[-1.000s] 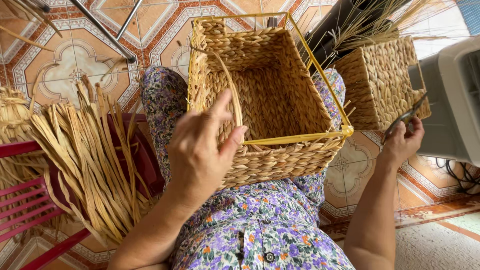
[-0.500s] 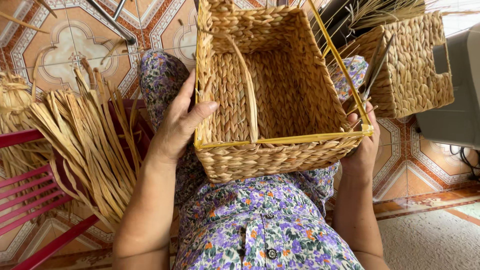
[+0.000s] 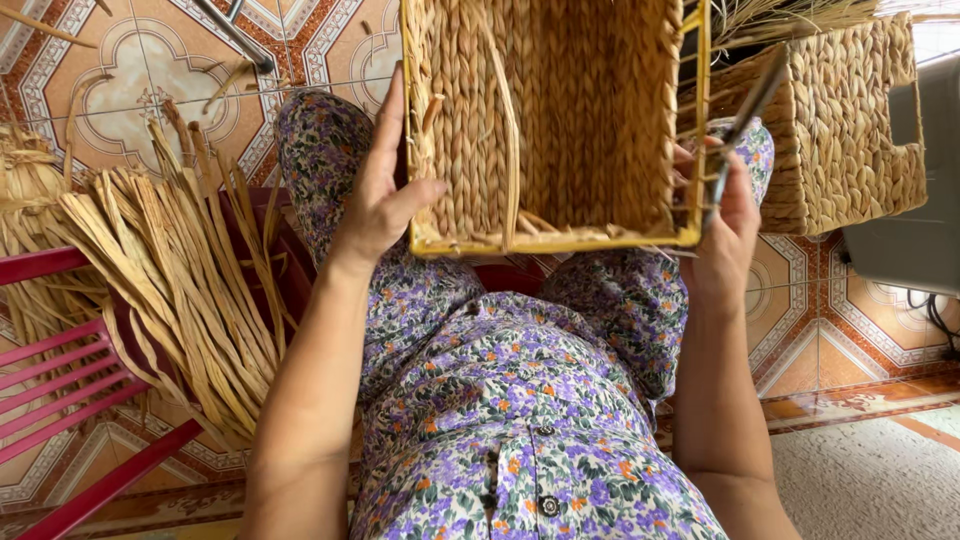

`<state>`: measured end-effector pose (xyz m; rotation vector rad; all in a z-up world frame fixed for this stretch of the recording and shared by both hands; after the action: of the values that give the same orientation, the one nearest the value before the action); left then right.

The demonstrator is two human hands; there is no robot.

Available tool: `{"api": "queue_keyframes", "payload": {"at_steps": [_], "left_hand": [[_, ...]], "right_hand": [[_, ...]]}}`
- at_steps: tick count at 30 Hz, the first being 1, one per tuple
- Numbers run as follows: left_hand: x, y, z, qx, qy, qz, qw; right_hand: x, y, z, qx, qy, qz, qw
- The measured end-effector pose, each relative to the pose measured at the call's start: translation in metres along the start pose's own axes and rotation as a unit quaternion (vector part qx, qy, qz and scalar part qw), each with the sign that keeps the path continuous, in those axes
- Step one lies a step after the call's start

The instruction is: The person weaves dried palm leaves into a rectangular basket frame, threading strands through the existing weave and trimming excess with scissors. The person occasionally reaches for more palm leaves from a nearby pile and continues weaving along the basket's edge.

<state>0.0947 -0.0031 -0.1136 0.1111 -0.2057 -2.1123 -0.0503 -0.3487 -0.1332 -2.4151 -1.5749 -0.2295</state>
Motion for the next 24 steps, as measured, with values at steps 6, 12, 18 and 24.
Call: {"api": "queue_keyframes", "payload": {"at_steps": [6, 12, 18, 24], "left_hand": [[0.014, -0.024, -0.075, -0.127, -0.028, 0.074, 0.989], [0.014, -0.046, -0.095, -0.113, 0.097, 0.094, 0.984], [0.015, -0.052, -0.045, -0.057, 0.221, 0.209, 0.951], [0.055, -0.030, 0.007, 0.102, 0.213, 0.017, 0.972]], "right_hand": [[0.001, 0.026, 0.040, 0.063, 0.033, 0.006, 0.997], [-0.009, 0.021, 0.045, 0.050, 0.032, 0.041, 0.997], [-0.013, 0.009, 0.030, -0.059, 0.029, 0.079, 0.995], [-0.011, -0.026, -0.029, 0.049, -0.204, -0.077, 0.975]]}}
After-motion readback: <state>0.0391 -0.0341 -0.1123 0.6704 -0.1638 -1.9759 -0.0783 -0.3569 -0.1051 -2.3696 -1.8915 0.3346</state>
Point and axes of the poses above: each hand's wrist, its own y-axis towards the middle knuckle, its own x-axis out of the palm, z = x × y, the point moved 4 cm from there along y, towards the middle knuckle, and after that the axes turned 2 degrees about x, right-handed, at the moved point
